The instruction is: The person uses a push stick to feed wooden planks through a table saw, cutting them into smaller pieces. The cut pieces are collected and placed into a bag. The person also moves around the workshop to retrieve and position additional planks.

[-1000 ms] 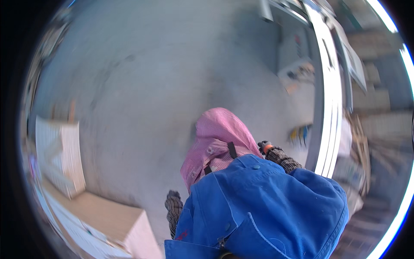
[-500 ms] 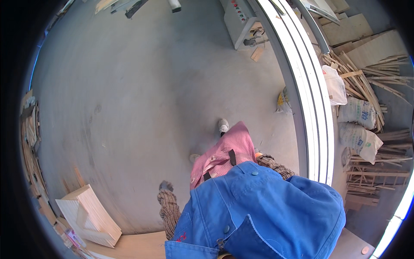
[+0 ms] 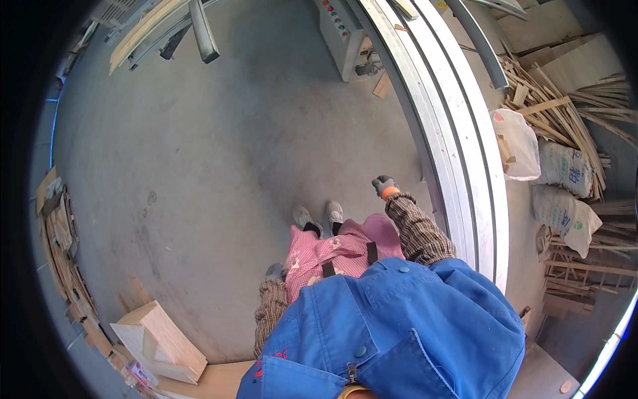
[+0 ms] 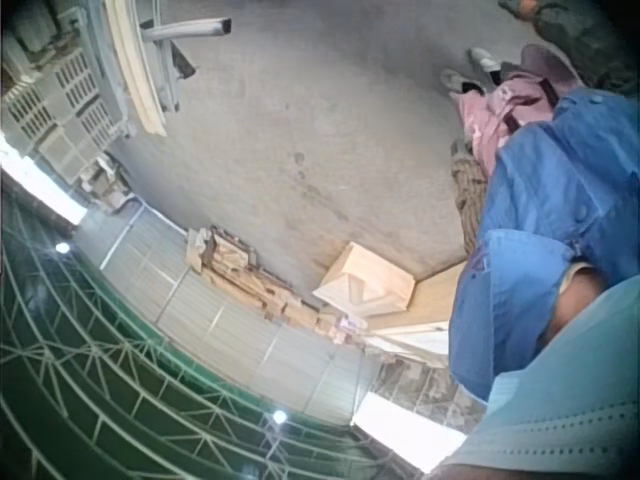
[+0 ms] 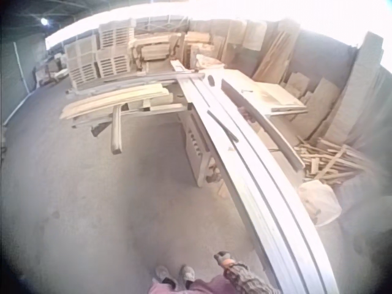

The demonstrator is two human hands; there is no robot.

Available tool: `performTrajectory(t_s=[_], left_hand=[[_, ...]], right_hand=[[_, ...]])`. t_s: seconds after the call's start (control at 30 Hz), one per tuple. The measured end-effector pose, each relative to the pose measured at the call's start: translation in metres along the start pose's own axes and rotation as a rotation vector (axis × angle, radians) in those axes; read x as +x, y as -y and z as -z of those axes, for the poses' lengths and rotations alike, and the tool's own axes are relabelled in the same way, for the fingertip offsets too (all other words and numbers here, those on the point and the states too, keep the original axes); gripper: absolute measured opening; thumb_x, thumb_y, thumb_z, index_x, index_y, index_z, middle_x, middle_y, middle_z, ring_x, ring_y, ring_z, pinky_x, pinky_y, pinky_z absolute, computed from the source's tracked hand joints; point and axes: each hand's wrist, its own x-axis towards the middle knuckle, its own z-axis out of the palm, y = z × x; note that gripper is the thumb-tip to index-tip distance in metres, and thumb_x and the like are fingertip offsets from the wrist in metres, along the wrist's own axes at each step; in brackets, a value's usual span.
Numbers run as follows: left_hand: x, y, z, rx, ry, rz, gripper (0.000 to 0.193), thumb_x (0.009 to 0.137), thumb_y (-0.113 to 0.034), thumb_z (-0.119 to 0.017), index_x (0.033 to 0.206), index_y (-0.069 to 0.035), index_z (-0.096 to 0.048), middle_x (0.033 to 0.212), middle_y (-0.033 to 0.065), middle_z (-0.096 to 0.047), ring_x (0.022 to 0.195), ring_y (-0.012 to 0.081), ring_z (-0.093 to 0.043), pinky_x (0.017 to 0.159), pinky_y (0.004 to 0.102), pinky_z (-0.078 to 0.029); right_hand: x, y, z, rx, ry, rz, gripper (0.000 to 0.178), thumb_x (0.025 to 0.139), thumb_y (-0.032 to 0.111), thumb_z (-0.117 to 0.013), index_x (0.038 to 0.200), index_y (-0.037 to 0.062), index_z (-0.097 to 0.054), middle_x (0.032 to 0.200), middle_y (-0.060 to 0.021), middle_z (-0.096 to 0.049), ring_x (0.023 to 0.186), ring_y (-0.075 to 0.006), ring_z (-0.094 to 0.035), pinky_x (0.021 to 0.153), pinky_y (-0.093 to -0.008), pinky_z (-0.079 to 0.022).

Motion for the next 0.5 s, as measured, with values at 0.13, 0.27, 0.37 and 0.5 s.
performTrajectory(t_s=[0.13,0.27,0.37,0.5], left_hand=[[0.035,-0.026,-0.026,-0.036,0.115,0.004,0.021,0.097,-0.016,-0.059,0.108,0.002,-0.059,0.077,0.0084,-0.061,0.058,0.0133,-0.054,0.047,0.0267,-0.044],[0.044,-0.091,-0.073,0.036,0.106,0.053,0.02,0.097,-0.014,-0.059,0.106,0.004,-0.059,0.072,0.0077,-0.059,0.056,0.0126,-0.052,0.046,0.0244,-0.042],[0.061,-0.118,-0.098,0.029,0.063,0.005,0.021,0.097,-0.015,-0.06,0.107,0.003,-0.06,0.073,0.0069,-0.06,0.056,0.0128,-0.053,0.048,0.0252,-0.044],[0.065,-0.169,-0.174,0.091,0.058,-0.053,0.023,0.097,-0.018,-0.061,0.108,0.001,-0.063,0.081,0.008,-0.064,0.064,0.013,-0.058,0.053,0.0257,-0.049]], right_hand=[[0.038,0.052,0.043,-0.237,0.043,0.165,0.033,0.089,0.036,-0.063,0.107,0.0095,-0.071,0.09,-0.0119,-0.073,0.084,-0.0258,-0.071,0.077,-0.0409,-0.055],[0.085,0.031,0.097,-0.662,-0.06,0.313,0.037,0.088,0.041,-0.062,0.106,0.011,-0.071,0.109,-0.0166,-0.071,0.104,-0.0367,-0.067,0.092,-0.0494,-0.052],[0.116,-0.003,0.11,-0.604,-0.165,0.292,0.034,0.088,0.043,-0.063,0.099,0.0127,-0.073,0.105,-0.017,-0.072,0.101,-0.036,-0.068,0.086,-0.0492,-0.055],[0.162,-0.025,0.086,-0.74,-0.218,0.162,0.039,0.089,0.045,-0.061,0.099,0.01,-0.074,0.109,-0.0174,-0.072,0.105,-0.0369,-0.067,0.086,-0.049,-0.055]])
